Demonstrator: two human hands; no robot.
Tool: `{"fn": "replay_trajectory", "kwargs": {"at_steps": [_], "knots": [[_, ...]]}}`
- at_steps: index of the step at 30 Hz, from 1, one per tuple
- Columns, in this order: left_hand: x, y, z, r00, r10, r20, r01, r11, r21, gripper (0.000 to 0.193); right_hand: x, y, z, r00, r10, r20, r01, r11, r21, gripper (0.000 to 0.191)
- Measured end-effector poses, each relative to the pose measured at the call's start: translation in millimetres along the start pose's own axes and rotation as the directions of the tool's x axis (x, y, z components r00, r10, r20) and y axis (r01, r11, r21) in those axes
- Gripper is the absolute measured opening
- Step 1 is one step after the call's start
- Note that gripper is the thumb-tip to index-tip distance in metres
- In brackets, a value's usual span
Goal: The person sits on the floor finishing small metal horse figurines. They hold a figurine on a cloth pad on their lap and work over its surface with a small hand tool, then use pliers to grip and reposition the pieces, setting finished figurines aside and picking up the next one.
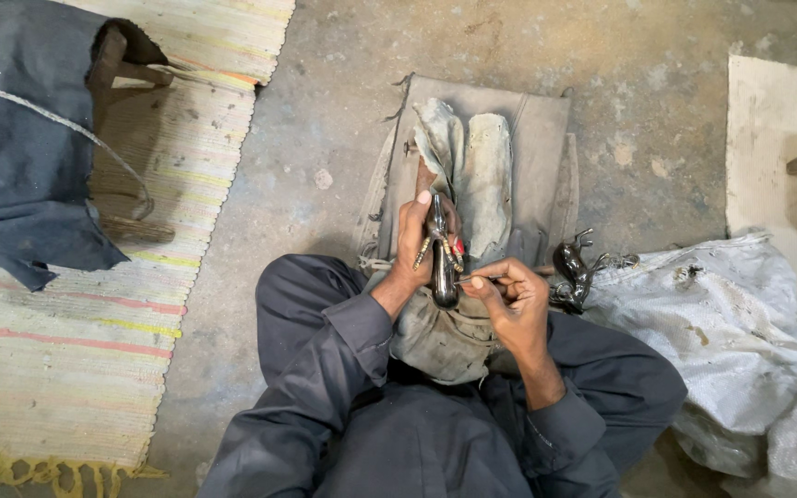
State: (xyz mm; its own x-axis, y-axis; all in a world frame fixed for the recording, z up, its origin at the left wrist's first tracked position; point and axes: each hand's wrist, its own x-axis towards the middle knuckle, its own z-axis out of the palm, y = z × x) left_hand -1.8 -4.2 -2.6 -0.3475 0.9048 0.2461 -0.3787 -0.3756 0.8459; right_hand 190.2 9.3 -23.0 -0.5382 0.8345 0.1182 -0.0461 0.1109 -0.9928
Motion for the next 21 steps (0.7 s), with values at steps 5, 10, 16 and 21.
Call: {"fn": "replay_trajectory", "kwargs": {"at_steps": [5,10,16,21], "knots": [[-0.5,0.7,0.8,1.000,-0.018,-0.008,0.018,1.000,-0.013,0.059,0.1,3.9,-3.1,1.000,-0.002,0.020,0.001,1.000,0.025,0.006],[-1.1,-1.0,1.3,1.000,-0.017,-0.023,0.017,1.000,-0.009,0.060,-1.9,6.6,-5.7,0.999,-0.025,0.035,0.024,0.999,0.036,0.007],[0.3,-3.5,1.3,0.999,-0.029,-0.030,0.028,0.999,-0.038,0.061,-6.8,8.8,-9.6,0.997,-0.060,0.045,0.062,0.998,-0.029,0.008],[0.2,-3.0,0.6,0.999,-0.028,-0.017,0.028,1.000,-0.008,0.060,-9.7,11.1,-11.7,0.996,-0.086,0.035,0.090,0.990,-0.110,0.007]]}}
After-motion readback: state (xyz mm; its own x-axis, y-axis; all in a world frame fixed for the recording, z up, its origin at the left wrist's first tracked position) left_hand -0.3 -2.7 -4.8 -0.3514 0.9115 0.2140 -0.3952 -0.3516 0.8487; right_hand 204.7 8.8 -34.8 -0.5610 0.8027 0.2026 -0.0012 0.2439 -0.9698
